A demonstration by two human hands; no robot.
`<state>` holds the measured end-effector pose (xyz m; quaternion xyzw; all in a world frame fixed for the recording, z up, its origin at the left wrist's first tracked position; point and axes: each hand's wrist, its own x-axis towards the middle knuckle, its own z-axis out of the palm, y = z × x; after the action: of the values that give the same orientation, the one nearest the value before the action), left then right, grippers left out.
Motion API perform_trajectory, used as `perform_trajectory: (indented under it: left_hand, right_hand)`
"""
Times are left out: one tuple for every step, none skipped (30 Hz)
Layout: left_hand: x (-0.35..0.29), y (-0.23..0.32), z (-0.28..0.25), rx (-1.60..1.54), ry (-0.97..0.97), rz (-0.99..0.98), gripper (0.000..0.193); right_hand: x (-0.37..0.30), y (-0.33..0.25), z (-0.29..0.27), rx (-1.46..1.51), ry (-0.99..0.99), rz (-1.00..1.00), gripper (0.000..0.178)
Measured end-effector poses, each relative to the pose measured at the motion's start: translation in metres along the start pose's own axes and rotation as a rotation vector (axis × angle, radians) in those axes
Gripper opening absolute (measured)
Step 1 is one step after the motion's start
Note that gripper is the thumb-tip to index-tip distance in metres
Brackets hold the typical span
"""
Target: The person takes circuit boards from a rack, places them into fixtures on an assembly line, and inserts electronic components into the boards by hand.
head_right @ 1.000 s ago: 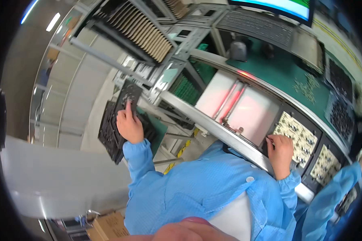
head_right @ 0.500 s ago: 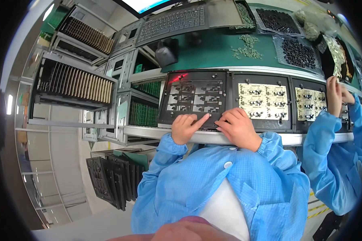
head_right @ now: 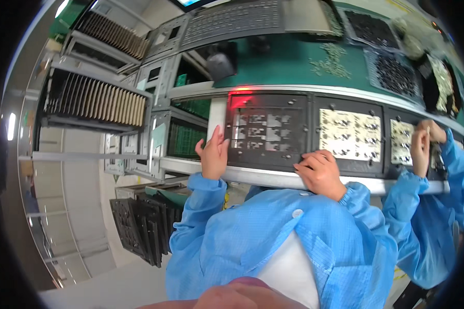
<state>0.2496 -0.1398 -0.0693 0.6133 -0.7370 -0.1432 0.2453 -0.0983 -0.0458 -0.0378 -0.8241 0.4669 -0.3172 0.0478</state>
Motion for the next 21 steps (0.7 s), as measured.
perform_trajectory:
  left_hand:
    - [0.01, -0.021, 0.003, 0.041, 0.056, 0.023, 0.056]
    - [0.035, -0.05, -0.005, -0.207, 0.048, -0.071, 0.053]
    - [0.059, -0.077, -0.008, -0.453, 0.245, -0.082, 0.045]
    - [0.08, -0.127, -0.01, -0.968, 0.364, -0.289, 0.041]
    - [0.098, -0.174, -0.026, -0.913, 0.59, -0.313, 0.039]
    - [0.123, -0.187, -0.033, -1.117, 0.731, -0.425, 0.042]
    - [0.128, -0.24, -0.059, -1.195, 0.878, -0.59, 0.041]
    - [0.109, -0.303, -0.089, -1.233, 1.011, -0.623, 0.041]
    - [0.127, -0.313, -0.09, -1.325, 1.068, -0.654, 0.04]
    - [0.139, -0.32, -0.085, -1.33, 1.054, -0.65, 0.04]
    - [0.148, -0.327, -0.081, -1.341, 1.121, -0.659, 0.04]
    - [0.159, -0.329, -0.076, -1.356, 1.179, -0.674, 0.039]
    - [0.168, -0.332, -0.073, -1.362, 1.14, -0.719, 0.039]
    - [0.175, -0.334, -0.069, -1.367, 1.126, -0.723, 0.039]
    - [0.181, -0.336, -0.066, -1.389, 1.125, -0.685, 0.039]
    - [0.172, -0.351, -0.075, -1.387, 1.15, -0.64, 0.04]
    - [0.153, -0.375, -0.095, -1.37, 1.179, -0.598, 0.032]
    - [0.144, -0.38, -0.098, -1.359, 1.188, -0.6, 0.032]
    - [0.152, -0.369, -0.092, -1.374, 1.173, -0.686, 0.027]
    - [0.157, -0.357, -0.089, -1.382, 1.161, -0.771, 0.021]
    - [0.164, -0.319, -0.067, -1.491, 0.954, -0.847, 0.012]
  right_hand:
    - [-0.001, 0.0, -0.002, -0.007, -0.012, 0.004, 0.016]
    - [-0.004, 0.003, -0.001, 0.012, -0.014, 0.02, 0.017]
    - [-0.004, 0.004, -0.002, 0.016, -0.02, 0.027, 0.018]
    - [-0.002, 0.0, -0.005, 0.025, -0.027, 0.027, 0.019]
    - [-0.001, -0.001, -0.005, 0.037, -0.026, 0.014, 0.019]
    - [-0.002, 0.001, -0.003, 0.025, -0.035, 0.049, 0.021]
    - [0.0, -0.003, -0.004, 0.044, -0.047, 0.046, 0.023]
    - [0.002, -0.004, -0.003, 0.096, -0.048, 0.002, 0.023]
    - [0.001, -0.001, -0.001, 0.081, -0.048, 0.019, 0.023]
    - [0.0, 0.001, 0.001, 0.069, -0.05, 0.033, 0.024]
    - [-0.001, 0.002, 0.004, 0.057, -0.043, 0.048, 0.024]
    - [0.001, 0.0, 0.004, 0.046, -0.04, 0.061, 0.024]
    - [0.002, -0.001, 0.002, 0.026, -0.041, 0.075, 0.023]
    - [0.004, -0.003, 0.002, 0.008, -0.043, 0.087, 0.021]
    - [0.005, -0.003, 0.003, 0.003, -0.044, 0.097, 0.021]
    - [0.007, -0.003, 0.004, 0.019, -0.042, 0.093, 0.02]
    - [0.009, -0.002, 0.003, 0.05, -0.041, 0.076, 0.02]
    - [0.009, 0.0, 0.005, 0.061, -0.045, 0.071, 0.02]
    - [0.01, 0.0, 0.007, 0.045, -0.039, 0.088, 0.019]
    - [0.01, -0.001, 0.007, 0.033, -0.033, 0.102, 0.019]
    - [0.009, -0.002, 0.01, -0.006, -0.041, 0.128, 0.019]
